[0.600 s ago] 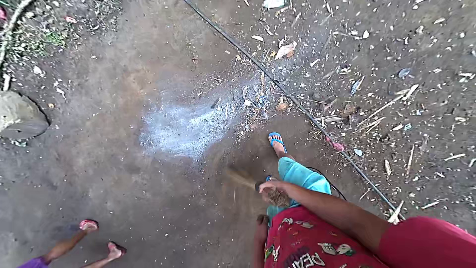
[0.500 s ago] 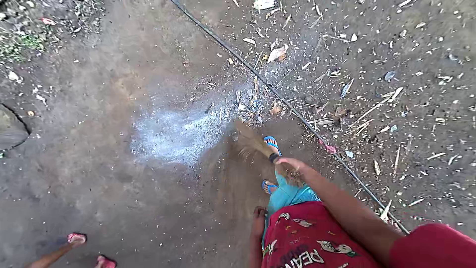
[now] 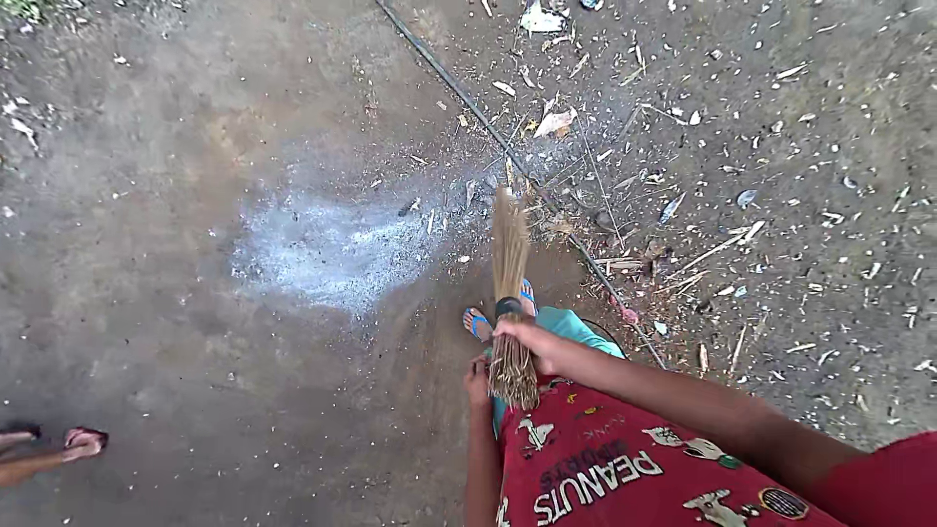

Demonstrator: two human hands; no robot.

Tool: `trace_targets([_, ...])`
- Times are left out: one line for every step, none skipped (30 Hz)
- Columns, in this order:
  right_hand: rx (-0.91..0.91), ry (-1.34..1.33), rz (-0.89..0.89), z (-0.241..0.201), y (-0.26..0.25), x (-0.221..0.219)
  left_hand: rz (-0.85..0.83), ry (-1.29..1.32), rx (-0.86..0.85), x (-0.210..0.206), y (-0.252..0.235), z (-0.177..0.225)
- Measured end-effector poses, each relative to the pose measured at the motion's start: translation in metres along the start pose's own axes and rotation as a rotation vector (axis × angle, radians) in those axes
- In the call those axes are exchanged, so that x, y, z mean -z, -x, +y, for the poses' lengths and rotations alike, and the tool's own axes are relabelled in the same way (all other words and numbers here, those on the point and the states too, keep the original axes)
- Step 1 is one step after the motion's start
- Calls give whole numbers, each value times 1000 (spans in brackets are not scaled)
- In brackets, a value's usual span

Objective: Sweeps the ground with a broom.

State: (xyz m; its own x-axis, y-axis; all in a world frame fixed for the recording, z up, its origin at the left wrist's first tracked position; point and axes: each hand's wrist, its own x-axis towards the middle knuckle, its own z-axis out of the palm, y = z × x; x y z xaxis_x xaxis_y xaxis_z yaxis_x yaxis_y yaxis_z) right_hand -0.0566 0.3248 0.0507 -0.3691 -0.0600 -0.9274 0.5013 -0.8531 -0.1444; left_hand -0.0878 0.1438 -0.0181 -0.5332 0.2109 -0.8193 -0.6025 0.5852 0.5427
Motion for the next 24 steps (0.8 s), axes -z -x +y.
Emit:
trace_targets([-52,28,-70,5,-3,-10,22,6,13,5,9,1])
trace_targets([-98,42,-149,9,-10,-19,58,14,25,11,13,-4])
trace_targets([-128,46,-255,11,-19,-27,103,33,26,17,7,-14])
trace_targets([-145,43,-372,12,-29,-36,154,63,19,23,-2,-26])
trace_targets([-164,14,-470,17,-42,-45,179,66,28,30,-6,-33])
trace_targets([-185,-4,-520,23,-57,-54,191,46,56,38,-5,-36])
trace_targets([-198,23,-505,27,-68,-63,187,21,103,47,-3,-37])
trace_targets([-198,107,-458,26,-77,-71,171,-1,152,55,-2,-38])
trace_targets([-183,185,-394,27,-86,-76,166,-27,198,62,-4,-41])
trace_targets([-143,237,-320,28,-97,-75,152,-57,241,70,-7,-42])
trace_targets([-74,244,-250,31,-108,-66,139,-81,275,80,-11,-43])
trace_targets([-3,221,-178,26,-114,-50,128,-98,293,88,-16,-43])
trace_targets([48,198,-77,14,-113,-29,114,-116,299,95,-21,-40])
trace_targets([94,151,90,1,-109,-4,100,-129,295,100,-26,-38])
trace_targets([112,135,251,-12,-104,27,82,-145,287,103,-30,-36])
trace_targets([122,166,407,-23,-96,56,55,-158,285,107,-35,-34])
trace_targets([130,206,538,-29,-89,81,26,-171,286,111,-40,-32])
trace_targets([136,217,678,-29,-87,100,4,-184,280,116,-45,-30])
trace_targets([133,209,778,-30,-79,104,-17,-188,270,120,-50,-28])
trace_targets([134,208,849,-31,-68,97,-31,-182,252,122,-55,-26])
trace_targets([132,201,884,-32,-58,80,-39,-168,229,123,-59,-23])
trace_targets([134,187,905,-28,-52,59,-43,-147,215,123,-62,-22])
trace_targets([139,177,920,-21,-51,37,-46,-127,208,123,-63,-22])
trace_targets([152,181,921,-13,-54,15,-48,-108,202,124,-64,-23])
